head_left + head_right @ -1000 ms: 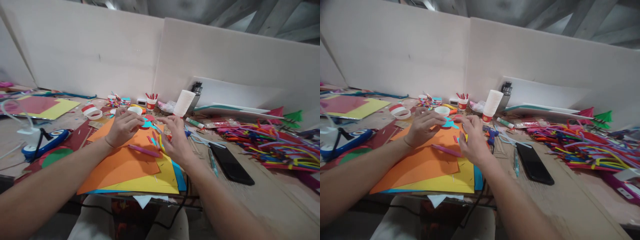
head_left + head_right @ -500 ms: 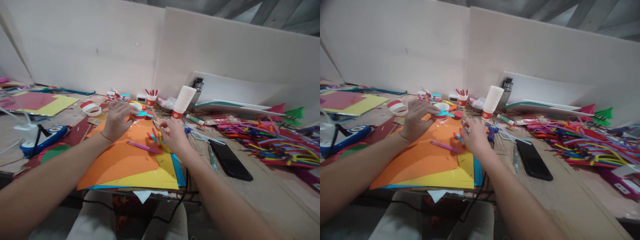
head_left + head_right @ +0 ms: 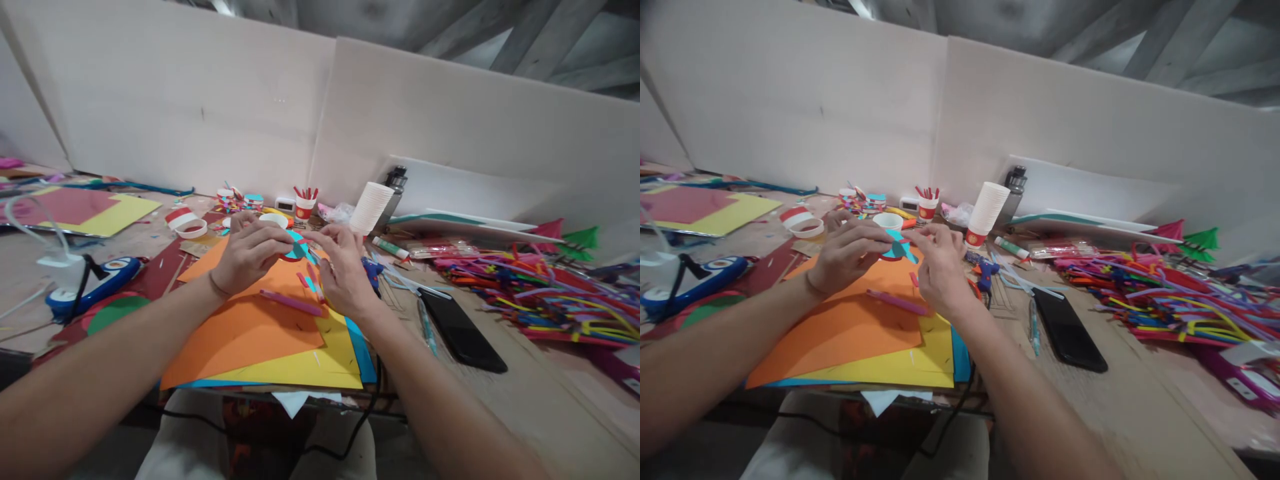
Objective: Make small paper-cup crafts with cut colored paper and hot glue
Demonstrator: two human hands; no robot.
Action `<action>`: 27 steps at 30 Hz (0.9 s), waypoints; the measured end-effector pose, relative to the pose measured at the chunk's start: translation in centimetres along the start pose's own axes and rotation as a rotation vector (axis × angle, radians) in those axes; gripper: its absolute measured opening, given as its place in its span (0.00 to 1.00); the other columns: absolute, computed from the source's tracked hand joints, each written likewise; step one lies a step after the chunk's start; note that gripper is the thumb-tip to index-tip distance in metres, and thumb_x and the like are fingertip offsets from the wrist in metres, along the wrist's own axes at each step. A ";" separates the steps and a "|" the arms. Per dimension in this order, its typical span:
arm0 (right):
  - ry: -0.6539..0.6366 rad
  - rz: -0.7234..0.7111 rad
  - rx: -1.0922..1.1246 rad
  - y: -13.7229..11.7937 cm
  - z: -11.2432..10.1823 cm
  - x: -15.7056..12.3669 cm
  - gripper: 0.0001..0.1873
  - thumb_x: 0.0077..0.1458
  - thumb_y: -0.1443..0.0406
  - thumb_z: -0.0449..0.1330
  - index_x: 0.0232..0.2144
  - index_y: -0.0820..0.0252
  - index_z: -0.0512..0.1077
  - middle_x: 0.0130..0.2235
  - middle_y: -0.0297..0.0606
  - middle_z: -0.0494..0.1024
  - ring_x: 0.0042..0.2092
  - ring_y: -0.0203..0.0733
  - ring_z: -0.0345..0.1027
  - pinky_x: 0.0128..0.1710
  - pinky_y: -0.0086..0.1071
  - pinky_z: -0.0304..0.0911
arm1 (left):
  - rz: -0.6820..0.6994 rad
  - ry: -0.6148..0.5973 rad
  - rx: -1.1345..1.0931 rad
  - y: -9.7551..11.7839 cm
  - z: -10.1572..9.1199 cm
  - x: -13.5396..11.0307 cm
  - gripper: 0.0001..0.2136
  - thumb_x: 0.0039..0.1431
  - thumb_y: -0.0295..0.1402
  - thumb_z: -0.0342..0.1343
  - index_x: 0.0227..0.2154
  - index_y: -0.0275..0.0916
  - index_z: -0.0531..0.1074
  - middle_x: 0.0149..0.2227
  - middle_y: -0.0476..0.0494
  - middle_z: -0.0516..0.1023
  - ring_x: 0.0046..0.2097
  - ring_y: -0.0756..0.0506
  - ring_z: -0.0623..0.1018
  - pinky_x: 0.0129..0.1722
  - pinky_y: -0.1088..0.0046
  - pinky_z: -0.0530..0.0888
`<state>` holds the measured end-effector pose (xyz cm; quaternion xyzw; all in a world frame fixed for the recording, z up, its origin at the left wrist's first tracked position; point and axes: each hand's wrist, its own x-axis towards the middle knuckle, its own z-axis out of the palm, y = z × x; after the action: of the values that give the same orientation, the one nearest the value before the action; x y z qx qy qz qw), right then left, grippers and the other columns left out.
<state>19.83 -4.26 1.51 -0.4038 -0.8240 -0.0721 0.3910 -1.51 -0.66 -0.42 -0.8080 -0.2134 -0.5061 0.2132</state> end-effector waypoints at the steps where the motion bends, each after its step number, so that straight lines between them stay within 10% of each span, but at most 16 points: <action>1: -0.012 -0.007 -0.019 -0.1 0.1 -0.1 0.32 0.49 0.79 0.49 0.53 0.51 0.71 0.50 0.41 0.67 0.52 0.48 0.58 0.53 0.44 0.53 | -0.011 -0.007 -0.003 0.0 0.0 0.0 0.04 0.60 0.28 0.56 0.35 0.45 0.73 0.39 0.49 0.83 0.46 0.46 0.79 0.50 0.61 0.67; 18: 0.007 0.244 0.534 1.3 0.4 0.3 0.30 0.48 0.73 0.49 0.53 0.51 0.69 0.52 0.37 0.72 0.53 0.43 0.63 0.53 0.41 0.58 | -0.026 0.035 -0.025 0.2 -0.1 0.2 0.06 0.57 0.24 0.58 0.34 0.44 0.71 0.38 0.51 0.82 0.42 0.46 0.79 0.50 0.60 0.64; 21: 0.088 0.395 0.382 2.4 0.7 0.1 0.19 0.53 0.67 0.52 0.47 0.56 0.72 0.47 0.40 0.75 0.49 0.44 0.65 0.49 0.40 0.59 | -0.067 0.035 0.002 -0.1 0.1 0.1 0.06 0.57 0.25 0.58 0.33 0.44 0.71 0.37 0.51 0.82 0.41 0.46 0.79 0.49 0.60 0.64; 27: -0.354 0.429 -0.133 2.9 3.4 -1.0 0.08 0.52 0.60 0.62 0.34 0.55 0.79 0.45 0.42 0.78 0.51 0.53 0.61 0.49 0.45 0.49 | -0.140 0.031 0.069 -0.4 0.2 0.1 0.06 0.55 0.25 0.58 0.32 0.44 0.72 0.37 0.51 0.81 0.40 0.45 0.78 0.48 0.60 0.65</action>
<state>20.28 -1.49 -2.04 -0.5999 -0.7687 0.0302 0.2199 -1.60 -0.22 -0.38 -0.7755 -0.2832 -0.5244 0.2081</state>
